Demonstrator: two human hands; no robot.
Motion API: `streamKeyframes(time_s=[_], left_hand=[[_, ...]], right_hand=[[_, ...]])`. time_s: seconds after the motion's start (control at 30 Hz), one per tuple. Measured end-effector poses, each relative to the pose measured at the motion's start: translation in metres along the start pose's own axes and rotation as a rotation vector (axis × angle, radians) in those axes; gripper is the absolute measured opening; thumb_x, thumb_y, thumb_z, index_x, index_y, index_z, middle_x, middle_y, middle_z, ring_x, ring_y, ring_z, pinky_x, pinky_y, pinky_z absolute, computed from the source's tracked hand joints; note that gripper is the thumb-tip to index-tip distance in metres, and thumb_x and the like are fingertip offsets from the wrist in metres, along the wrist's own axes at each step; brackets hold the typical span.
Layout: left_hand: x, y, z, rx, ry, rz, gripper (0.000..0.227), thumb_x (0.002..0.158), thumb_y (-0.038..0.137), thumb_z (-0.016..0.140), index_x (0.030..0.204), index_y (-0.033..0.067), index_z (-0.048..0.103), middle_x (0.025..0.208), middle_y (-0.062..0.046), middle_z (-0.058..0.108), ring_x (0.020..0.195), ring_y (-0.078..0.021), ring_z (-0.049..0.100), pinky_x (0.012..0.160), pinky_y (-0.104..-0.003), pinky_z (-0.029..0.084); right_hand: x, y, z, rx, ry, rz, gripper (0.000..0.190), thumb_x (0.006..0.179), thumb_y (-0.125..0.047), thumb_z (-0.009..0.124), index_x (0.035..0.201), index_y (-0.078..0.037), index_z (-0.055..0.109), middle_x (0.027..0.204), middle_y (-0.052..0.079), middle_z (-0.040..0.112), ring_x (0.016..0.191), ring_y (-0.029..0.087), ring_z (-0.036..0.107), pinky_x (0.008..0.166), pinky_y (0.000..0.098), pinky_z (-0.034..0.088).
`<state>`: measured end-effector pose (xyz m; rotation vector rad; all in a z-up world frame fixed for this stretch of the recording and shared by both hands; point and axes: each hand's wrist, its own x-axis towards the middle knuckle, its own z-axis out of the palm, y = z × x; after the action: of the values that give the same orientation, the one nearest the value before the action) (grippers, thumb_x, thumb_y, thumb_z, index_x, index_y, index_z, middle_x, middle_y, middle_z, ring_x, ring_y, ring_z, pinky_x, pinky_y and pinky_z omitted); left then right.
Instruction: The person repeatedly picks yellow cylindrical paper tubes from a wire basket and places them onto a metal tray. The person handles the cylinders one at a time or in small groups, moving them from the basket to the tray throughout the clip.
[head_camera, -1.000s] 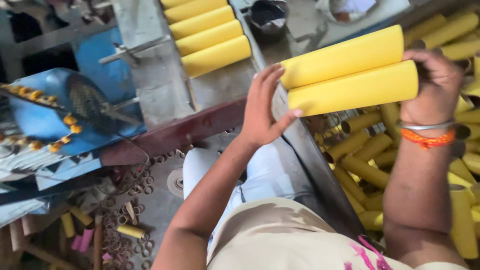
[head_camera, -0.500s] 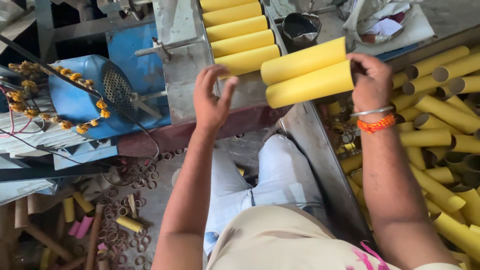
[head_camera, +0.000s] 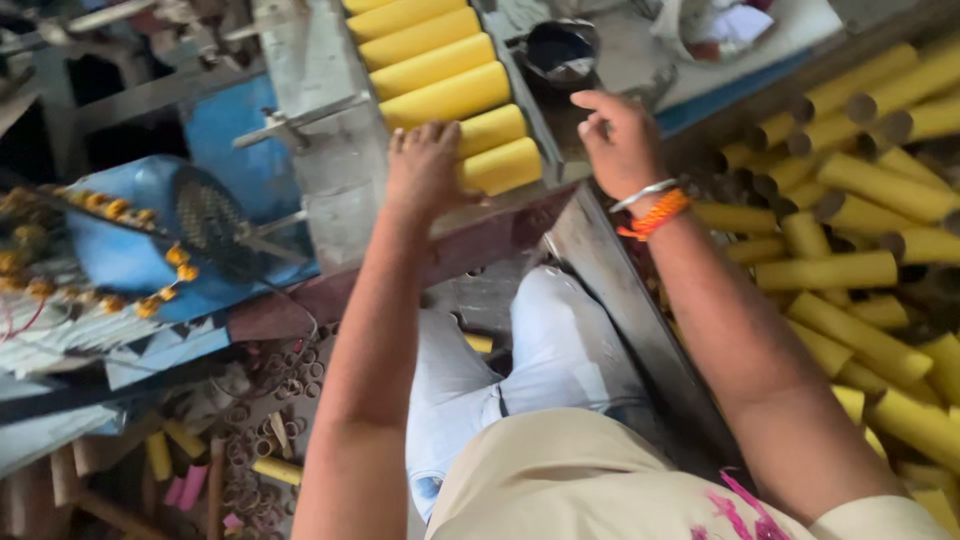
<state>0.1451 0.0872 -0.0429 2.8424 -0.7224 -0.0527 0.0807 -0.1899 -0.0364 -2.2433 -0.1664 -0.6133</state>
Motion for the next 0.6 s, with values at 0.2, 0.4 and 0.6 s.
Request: streamKeyframes(time_s=[0.2, 0.4, 0.6], left_hand=[[-0.008, 0.044, -0.002, -0.021, 0.322, 0.232, 0.099, 0.069, 0.045, 0.093, 0.148, 0.0072, 0.048, 0.143, -0.021, 0.053, 0.130, -0.0427, 0.051, 0.114, -0.060, 0.032], [-0.034, 0.183, 0.017, -0.570, 0.157, 0.607, 0.072, 0.082, 0.031, 0.085, 0.144, 0.0120, 0.053, 0.143, -0.016, 0.056, 0.128, -0.0395, 0.057, 0.107, -0.047, 0.049], [-0.029, 0.248, 0.041, -0.678, -0.134, 0.522, 0.061, 0.084, 0.030, 0.077, 0.138, 0.0115, 0.057, 0.126, -0.014, 0.065, 0.104, -0.0379, 0.068, 0.083, -0.046, 0.056]], right_hand=[[-0.121, 0.121, -0.111, 0.327, 0.024, 0.441, 0.019, 0.101, -0.006, 0.066, 0.118, -0.004, 0.071, 0.112, 0.005, 0.076, 0.103, 0.013, 0.071, 0.092, 0.0270, 0.055], [-0.274, 0.230, -0.166, -0.411, 0.004, 0.840, 0.024, 0.092, -0.016, 0.071, 0.113, -0.007, 0.077, 0.107, 0.018, 0.076, 0.098, 0.033, 0.072, 0.087, 0.0403, 0.056], [-0.293, 0.258, -0.139, -0.689, -0.168, 0.542, 0.047, 0.084, -0.023, 0.076, 0.127, -0.005, 0.067, 0.111, 0.023, 0.070, 0.104, 0.043, 0.065, 0.090, 0.0503, 0.052]])
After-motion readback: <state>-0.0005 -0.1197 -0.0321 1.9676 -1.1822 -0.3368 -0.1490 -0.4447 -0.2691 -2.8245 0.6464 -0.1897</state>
